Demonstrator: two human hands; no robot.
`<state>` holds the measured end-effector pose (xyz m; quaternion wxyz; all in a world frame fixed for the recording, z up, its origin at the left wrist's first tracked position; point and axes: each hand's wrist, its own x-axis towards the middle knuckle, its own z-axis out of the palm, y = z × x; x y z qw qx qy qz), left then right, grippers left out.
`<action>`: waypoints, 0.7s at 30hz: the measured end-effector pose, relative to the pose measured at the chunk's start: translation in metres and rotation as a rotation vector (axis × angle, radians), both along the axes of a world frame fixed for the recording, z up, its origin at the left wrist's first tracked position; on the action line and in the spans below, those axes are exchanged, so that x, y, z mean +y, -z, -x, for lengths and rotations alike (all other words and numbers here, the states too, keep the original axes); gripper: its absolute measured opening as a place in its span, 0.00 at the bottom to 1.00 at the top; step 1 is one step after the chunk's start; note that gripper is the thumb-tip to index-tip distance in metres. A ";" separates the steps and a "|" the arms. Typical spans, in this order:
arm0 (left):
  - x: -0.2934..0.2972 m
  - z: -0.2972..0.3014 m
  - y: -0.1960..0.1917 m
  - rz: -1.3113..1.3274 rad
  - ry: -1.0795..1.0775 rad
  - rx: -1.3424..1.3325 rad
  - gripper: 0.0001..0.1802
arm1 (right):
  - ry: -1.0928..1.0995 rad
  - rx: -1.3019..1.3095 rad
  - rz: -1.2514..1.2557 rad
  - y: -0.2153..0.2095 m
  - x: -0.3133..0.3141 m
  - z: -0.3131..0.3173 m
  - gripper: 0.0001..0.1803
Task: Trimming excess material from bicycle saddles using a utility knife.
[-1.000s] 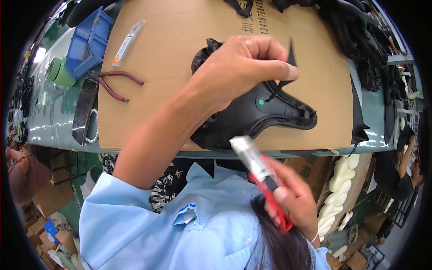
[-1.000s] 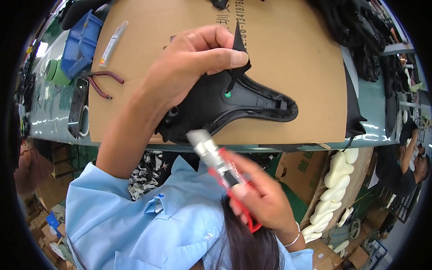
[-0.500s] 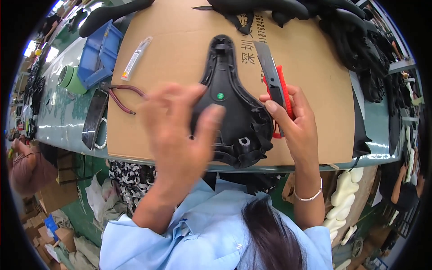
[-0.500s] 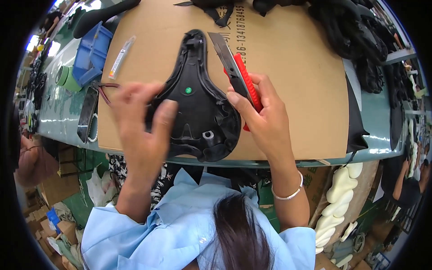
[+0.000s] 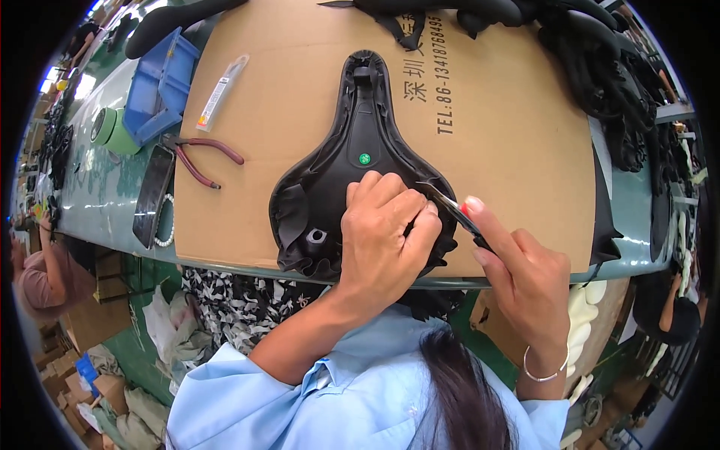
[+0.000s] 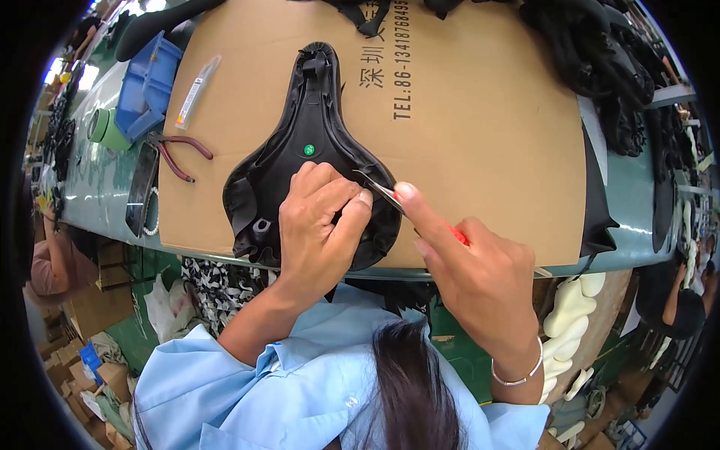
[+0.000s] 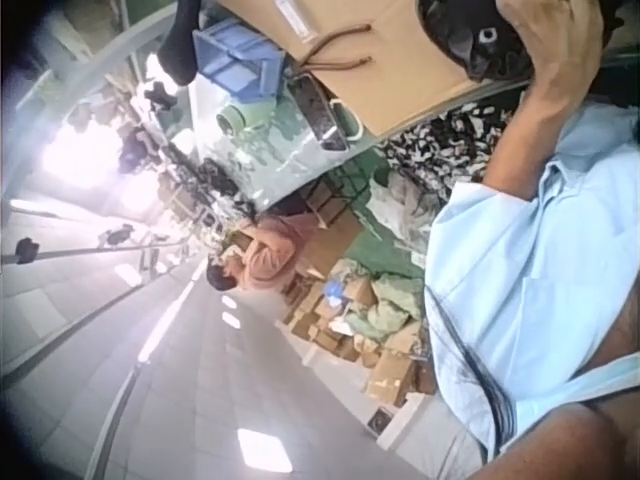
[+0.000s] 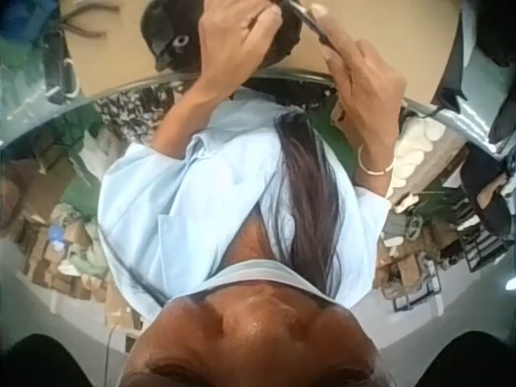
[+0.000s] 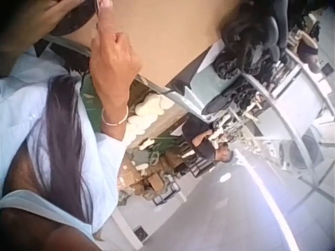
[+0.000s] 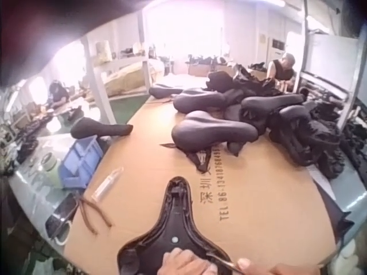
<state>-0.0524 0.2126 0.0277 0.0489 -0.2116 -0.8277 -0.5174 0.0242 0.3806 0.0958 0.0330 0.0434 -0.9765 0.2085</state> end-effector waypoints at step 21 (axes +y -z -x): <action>0.009 0.076 -0.049 0.425 0.306 0.236 0.09 | 0.114 0.049 0.014 0.025 0.020 0.032 0.29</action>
